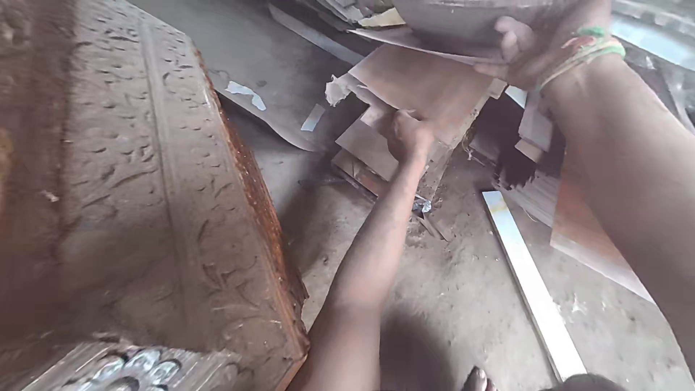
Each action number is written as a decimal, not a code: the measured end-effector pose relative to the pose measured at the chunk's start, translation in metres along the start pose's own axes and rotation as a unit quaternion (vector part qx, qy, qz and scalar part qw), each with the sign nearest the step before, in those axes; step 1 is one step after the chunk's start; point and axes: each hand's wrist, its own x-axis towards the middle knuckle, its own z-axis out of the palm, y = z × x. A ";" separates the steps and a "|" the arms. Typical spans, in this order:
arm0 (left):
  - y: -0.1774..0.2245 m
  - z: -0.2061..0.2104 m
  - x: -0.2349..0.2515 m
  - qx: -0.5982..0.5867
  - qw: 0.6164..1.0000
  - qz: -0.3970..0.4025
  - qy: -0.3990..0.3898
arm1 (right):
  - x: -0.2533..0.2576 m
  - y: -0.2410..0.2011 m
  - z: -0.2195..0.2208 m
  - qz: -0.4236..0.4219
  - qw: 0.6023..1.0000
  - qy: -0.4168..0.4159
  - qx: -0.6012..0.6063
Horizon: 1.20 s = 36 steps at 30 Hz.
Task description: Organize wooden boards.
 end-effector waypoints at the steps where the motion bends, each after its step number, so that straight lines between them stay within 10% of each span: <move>1: 0.002 -0.001 0.000 -0.013 1.000 0.000 -0.006 | 0.003 0.001 0.000 0.001 1.000 0.001 -0.002; 13: 0.005 0.027 -0.009 -0.404 0.913 0.059 -0.003 | -0.009 0.010 0.001 0.009 1.000 0.025 -0.013; 24: 0.025 0.017 -0.023 -0.323 0.946 0.042 0.004 | -0.006 0.002 -0.008 0.044 0.991 0.026 -0.127; 36: -0.037 0.066 0.015 -0.358 0.932 -0.045 -0.028 | 0.005 0.008 -0.005 0.010 0.998 0.007 0.062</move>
